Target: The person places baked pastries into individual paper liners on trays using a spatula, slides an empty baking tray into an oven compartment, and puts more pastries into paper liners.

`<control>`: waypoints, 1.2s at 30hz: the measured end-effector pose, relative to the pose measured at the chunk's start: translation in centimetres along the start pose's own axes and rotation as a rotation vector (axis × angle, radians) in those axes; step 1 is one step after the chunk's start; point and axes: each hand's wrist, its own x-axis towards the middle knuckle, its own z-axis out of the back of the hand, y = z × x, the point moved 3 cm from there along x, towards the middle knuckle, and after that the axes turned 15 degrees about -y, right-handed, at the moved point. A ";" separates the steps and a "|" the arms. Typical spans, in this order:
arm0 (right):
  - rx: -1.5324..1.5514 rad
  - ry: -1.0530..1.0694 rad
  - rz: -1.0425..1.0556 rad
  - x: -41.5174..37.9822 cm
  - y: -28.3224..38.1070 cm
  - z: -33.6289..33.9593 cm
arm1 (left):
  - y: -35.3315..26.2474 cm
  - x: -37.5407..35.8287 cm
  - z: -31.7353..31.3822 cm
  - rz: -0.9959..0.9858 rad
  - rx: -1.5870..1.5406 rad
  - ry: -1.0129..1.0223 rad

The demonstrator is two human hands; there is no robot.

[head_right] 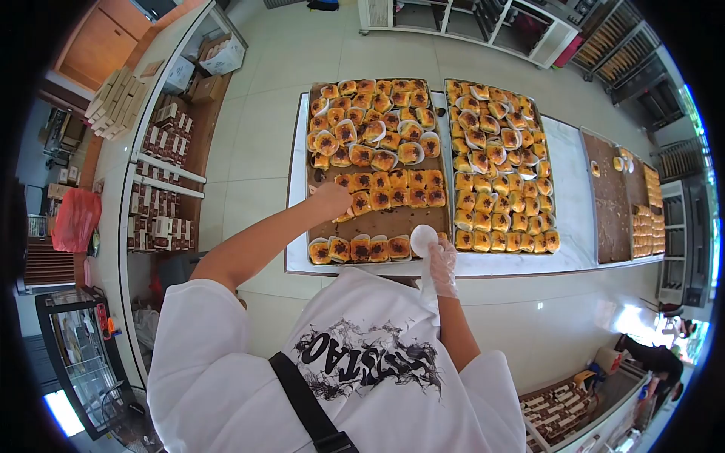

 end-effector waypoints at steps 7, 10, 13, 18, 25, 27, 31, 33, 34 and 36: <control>-0.029 -0.033 0.050 -0.4 -0.1 -0.9 | 2.2 0.4 -3.6 0.083 -0.267 0.135; -0.004 -0.066 0.067 -0.9 0.1 -0.9 | 4.5 1.1 -4.8 0.100 -0.280 0.299; 0.011 -0.032 0.033 -0.7 -0.2 -0.4 | 4.3 -1.0 -1.8 0.121 -0.273 0.097; -0.038 -0.122 0.060 -1.0 -0.9 0.2 | 2.7 -1.9 3.4 0.061 -0.223 -0.178; -0.058 -0.081 0.075 -1.6 0.9 0.0 | -0.2 1.7 2.3 0.013 -0.108 -0.073; -0.030 -0.068 0.071 -1.8 1.0 0.1 | -0.8 2.4 1.8 0.027 -0.091 -0.066; 0.057 -0.069 -0.030 -2.4 1.0 0.0 | -1.0 3.8 -0.6 -0.023 -0.036 -0.074; 0.066 -0.063 -0.038 -2.4 0.2 0.1 | -1.0 3.5 0.4 -0.047 -0.003 0.049; 0.070 -0.059 -0.040 -2.2 0.0 0.3 | -1.0 3.1 1.5 -0.057 0.013 0.109; 0.061 -0.056 -0.045 -2.0 -0.2 1.0 | -0.1 2.6 2.4 -0.042 -0.038 0.031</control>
